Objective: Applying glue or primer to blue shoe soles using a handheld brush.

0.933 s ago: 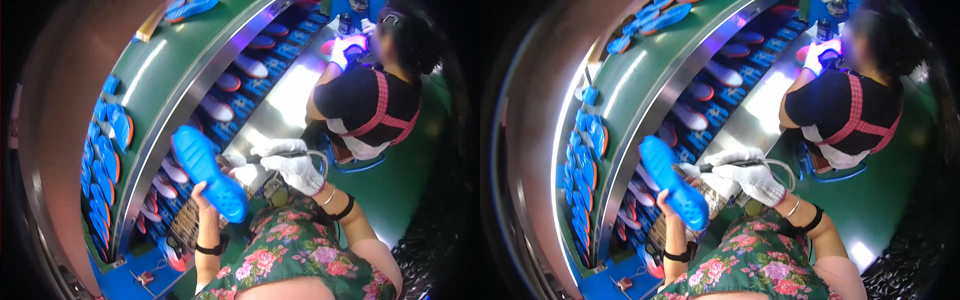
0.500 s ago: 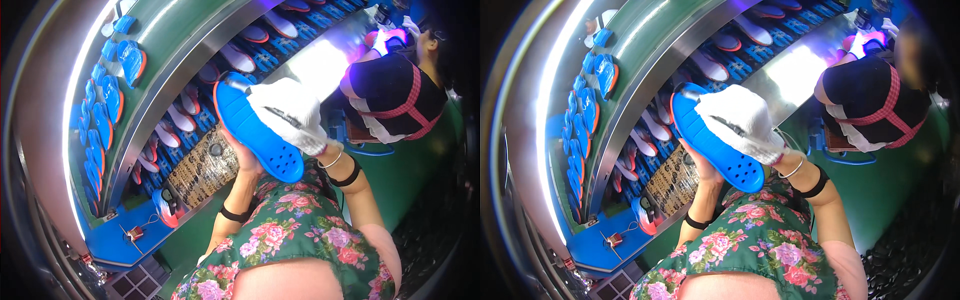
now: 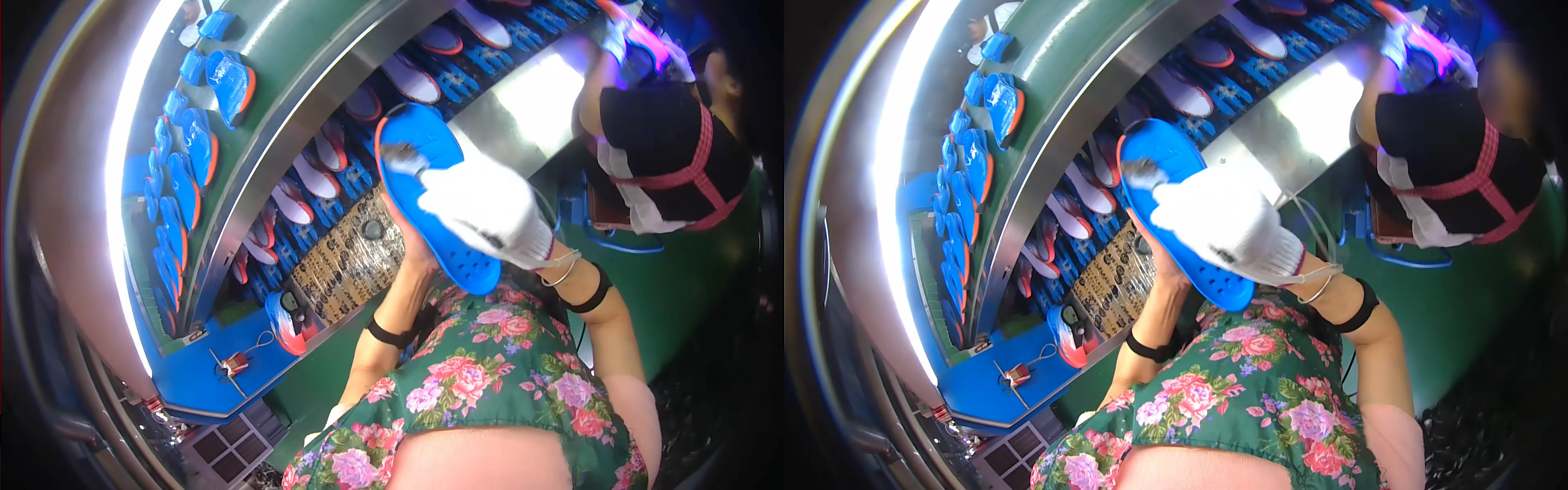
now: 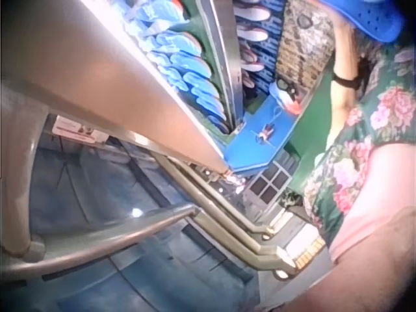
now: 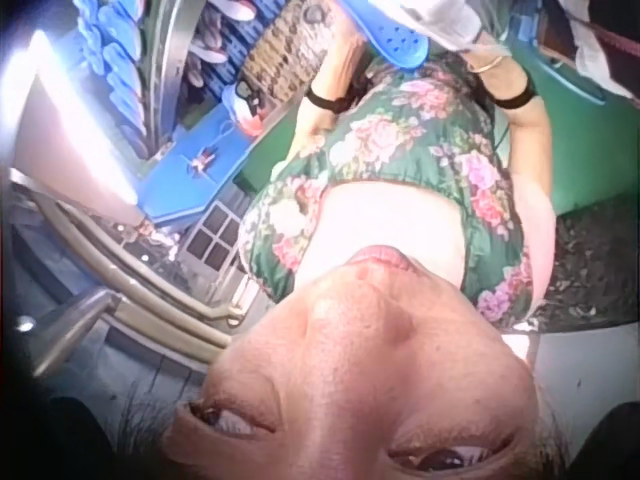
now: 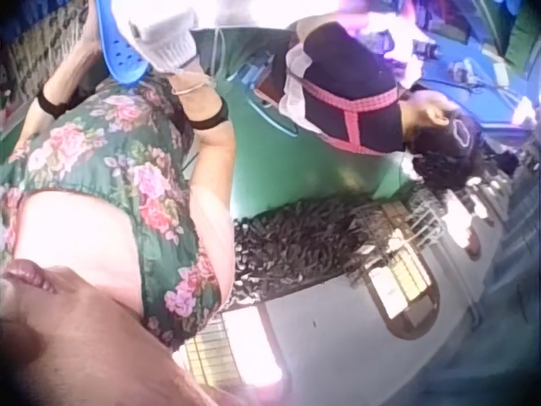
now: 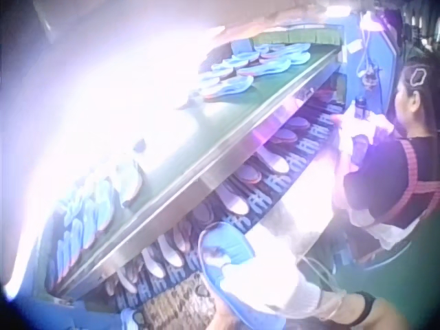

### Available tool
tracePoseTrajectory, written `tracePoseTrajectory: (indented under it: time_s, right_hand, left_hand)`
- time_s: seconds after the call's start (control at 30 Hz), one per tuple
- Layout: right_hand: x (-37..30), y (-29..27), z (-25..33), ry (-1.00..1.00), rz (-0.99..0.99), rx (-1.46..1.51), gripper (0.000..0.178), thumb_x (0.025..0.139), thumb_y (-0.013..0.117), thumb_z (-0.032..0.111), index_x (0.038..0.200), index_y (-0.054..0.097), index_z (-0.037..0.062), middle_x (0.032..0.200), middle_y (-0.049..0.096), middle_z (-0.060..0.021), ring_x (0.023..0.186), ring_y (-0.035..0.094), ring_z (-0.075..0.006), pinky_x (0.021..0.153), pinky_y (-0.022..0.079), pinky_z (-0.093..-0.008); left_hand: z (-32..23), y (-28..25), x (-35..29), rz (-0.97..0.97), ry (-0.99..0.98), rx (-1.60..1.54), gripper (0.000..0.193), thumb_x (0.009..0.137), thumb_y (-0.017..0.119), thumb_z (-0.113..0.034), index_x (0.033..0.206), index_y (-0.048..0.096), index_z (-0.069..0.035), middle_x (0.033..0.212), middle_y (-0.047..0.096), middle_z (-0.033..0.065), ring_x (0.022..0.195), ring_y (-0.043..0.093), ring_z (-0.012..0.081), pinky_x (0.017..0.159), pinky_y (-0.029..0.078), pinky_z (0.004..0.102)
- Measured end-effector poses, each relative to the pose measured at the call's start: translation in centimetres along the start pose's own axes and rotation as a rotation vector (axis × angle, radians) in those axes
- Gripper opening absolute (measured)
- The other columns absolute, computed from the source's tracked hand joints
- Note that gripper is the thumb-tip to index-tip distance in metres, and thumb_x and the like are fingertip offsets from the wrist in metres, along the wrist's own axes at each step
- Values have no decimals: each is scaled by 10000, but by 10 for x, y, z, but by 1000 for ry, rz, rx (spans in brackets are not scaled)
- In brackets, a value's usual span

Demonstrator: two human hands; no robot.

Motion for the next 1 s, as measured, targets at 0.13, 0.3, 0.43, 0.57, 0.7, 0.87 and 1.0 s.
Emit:
tracePoseTrajectory:
  time_s: [0.13, 0.3, 0.43, 0.57, 0.7, 0.87, 1.0]
  right_hand:
    - [-23, -6, 4, -7, 45, 277, 280, 756, 814, 61, 1034, 781, 77, 1031, 763, -120, 910, 722, -270, 807, 570, -378]
    - [-32, -6, 10, -57, 59, -37, 213, 837, 743, 115, 1047, 767, 137, 1053, 756, -59, 937, 705, -234, 808, 561, -361]
    - [-31, -4, 2, 177, 130, 362, 204, 818, 780, 136, 1022, 777, 131, 1062, 764, -83, 923, 711, -224, 810, 558, -380]
    - [-42, -12, -2, 203, 60, 260, 194, 810, 773, 57, 1002, 794, 84, 1037, 772, -91, 953, 726, -259, 862, 564, -387]
    - [-56, -4, 1, 274, 80, 541, 185, 787, 800, 43, 969, 794, 72, 998, 772, -88, 883, 731, -242, 804, 576, -364]
    - [-65, -6, 2, 317, 8, 356, 175, 785, 807, 30, 956, 785, 57, 994, 768, -102, 873, 722, -232, 774, 580, -353]
    - [-67, -8, 14, 100, 102, 215, 177, 787, 815, 53, 960, 786, 76, 975, 763, -93, 863, 716, -220, 754, 579, -347]
  left_hand:
    - [-2, -15, -5, -1, -20, 72, 1052, 865, 293, -904, 1581, 292, -133, 1516, 464, 111, 1361, 479, 293, 1157, 387, 482]
    - [-2, -17, 5, 197, -1, -196, 1025, 867, 319, -896, 1518, 369, -107, 1343, 594, 135, 1141, 624, 298, 1018, 510, 482]
    - [-6, -13, 10, 194, -18, -74, 1090, 815, 365, -928, 1489, 384, -71, 1299, 619, 158, 1098, 644, 316, 969, 536, 471]
    - [-10, -8, 15, 57, 39, -36, 1108, 766, 359, -971, 1329, 487, -25, 1019, 662, 171, 894, 668, 283, 782, 573, 408]
    - [-10, 3, 20, 456, -25, -168, 1178, 688, 370, -1020, 1245, 560, 1, 1012, 660, 208, 820, 652, 334, 750, 555, 472]
    - [-15, -13, 35, 406, 4, -89, 1122, 655, 532, -985, 1102, 573, 43, 931, 653, 152, 848, 628, 256, 761, 561, 425]
    - [-19, -12, 45, 588, -95, -216, 1111, 615, 611, -962, 1151, 556, 9, 991, 643, 126, 944, 572, 225, 940, 487, 403]
Point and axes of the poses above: each hand's wrist, its own x-axis towards the middle knuckle, its own y-axis out of the palm, z = x × y, the point moved 3 cm from there along x, towards the middle knuckle
